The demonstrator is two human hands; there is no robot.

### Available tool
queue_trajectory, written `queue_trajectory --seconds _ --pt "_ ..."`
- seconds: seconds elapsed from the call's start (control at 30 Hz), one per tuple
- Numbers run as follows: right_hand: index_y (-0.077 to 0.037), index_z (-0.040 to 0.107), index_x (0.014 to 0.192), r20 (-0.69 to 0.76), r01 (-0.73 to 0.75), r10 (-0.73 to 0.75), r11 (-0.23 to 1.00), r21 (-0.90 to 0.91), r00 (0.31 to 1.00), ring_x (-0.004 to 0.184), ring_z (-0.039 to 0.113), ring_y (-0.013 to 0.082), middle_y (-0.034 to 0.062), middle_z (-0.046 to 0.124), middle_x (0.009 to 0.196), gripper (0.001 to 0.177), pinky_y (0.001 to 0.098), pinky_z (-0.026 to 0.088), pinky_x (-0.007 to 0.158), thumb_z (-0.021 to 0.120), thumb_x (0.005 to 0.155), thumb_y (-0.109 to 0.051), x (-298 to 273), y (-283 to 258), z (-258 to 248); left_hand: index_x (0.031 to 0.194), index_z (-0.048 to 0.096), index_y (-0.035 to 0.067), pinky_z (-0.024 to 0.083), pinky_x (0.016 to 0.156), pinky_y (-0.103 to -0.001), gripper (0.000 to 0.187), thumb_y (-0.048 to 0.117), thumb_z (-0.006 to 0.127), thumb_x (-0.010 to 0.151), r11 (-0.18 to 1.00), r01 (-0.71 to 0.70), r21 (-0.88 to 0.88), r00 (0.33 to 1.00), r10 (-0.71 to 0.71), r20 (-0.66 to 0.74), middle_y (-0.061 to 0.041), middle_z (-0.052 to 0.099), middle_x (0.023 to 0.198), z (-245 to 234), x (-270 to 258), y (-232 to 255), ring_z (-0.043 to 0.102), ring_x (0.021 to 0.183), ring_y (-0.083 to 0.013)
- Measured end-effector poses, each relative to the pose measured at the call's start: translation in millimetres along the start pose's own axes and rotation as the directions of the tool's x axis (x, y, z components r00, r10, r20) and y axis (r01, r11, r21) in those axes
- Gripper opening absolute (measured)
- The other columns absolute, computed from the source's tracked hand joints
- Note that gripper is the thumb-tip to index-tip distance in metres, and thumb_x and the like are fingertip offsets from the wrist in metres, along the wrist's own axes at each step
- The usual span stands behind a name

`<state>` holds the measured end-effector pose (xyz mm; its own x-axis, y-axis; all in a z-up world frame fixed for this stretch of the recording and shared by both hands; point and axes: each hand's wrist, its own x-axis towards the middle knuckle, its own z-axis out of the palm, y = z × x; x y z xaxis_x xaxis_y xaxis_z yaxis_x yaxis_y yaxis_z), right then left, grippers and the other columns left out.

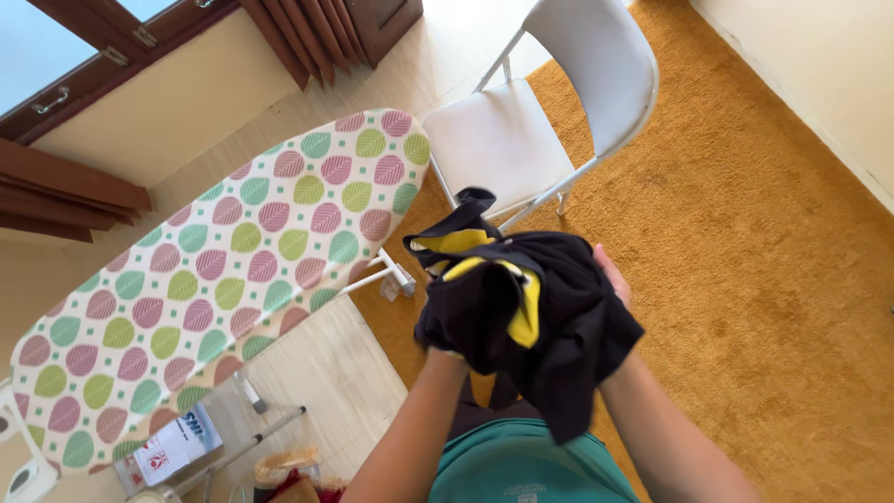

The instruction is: The person unzips a purple suitcase on a table, unbuckles the internal straps, and removes black shirts one by one, placing them on a white folding chair.

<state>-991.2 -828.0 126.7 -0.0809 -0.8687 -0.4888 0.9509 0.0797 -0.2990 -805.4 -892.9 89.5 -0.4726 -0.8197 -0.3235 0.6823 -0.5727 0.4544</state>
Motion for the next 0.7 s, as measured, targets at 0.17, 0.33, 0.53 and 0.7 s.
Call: queue_trajectory --seconds 0.17,0.33,0.53,0.7 --pt "0.005 0.057 0.134 0.016 0.1 -0.1 0.995 0.02 0.995 0.123 0.063 0.0361 0.024 0.063 0.135 0.061 0.0478 0.047 0.112 0.038 0.109 -0.047 47 2 21 0.155 0.03 0.022 0.053 0.1 -0.05 0.055 0.028 0.053 0.105 0.992 -0.105 -0.066 0.994 0.102 -0.05 -0.022 0.049 0.144 -10 48 7 0.061 0.121 -0.0343" --pt "0.001 0.06 0.13 -0.085 0.18 -0.173 0.979 0.092 0.981 0.115 0.067 0.0347 0.0218 0.067 0.128 0.062 0.0474 0.051 0.106 0.029 0.109 -0.048 87 3 50 0.163 0.016 0.023 0.049 0.105 -0.052 0.068 0.033 0.049 0.104 0.947 -0.265 0.182 0.964 0.267 0.016 -0.025 0.034 0.156 14 78 43 0.054 0.127 -0.0379" --pt "0.0 0.061 0.128 -0.119 0.25 -0.236 0.961 0.119 0.964 0.111 0.068 0.0342 0.0205 0.068 0.123 0.061 0.0476 0.052 0.103 0.029 0.11 -0.049 138 10 66 0.169 0.028 0.011 0.023 0.132 -0.05 0.093 0.074 0.037 0.101 0.191 -0.713 0.674 0.693 0.338 0.637 -0.026 0.001 0.177 35 86 111 0.016 0.167 -0.0388" --pt "-0.001 0.062 0.125 -0.161 0.308 -0.286 0.943 0.128 0.945 0.107 0.069 0.0336 0.0192 0.07 0.118 0.06 0.0478 0.054 0.1 0.03 0.111 -0.049 171 17 52 0.152 0.043 0.007 0.025 0.125 -0.051 0.092 0.056 0.076 0.082 0.059 -0.74 0.67 0.672 0.119 0.731 -0.033 0.006 0.167 46 118 157 0.016 0.156 -0.0491"
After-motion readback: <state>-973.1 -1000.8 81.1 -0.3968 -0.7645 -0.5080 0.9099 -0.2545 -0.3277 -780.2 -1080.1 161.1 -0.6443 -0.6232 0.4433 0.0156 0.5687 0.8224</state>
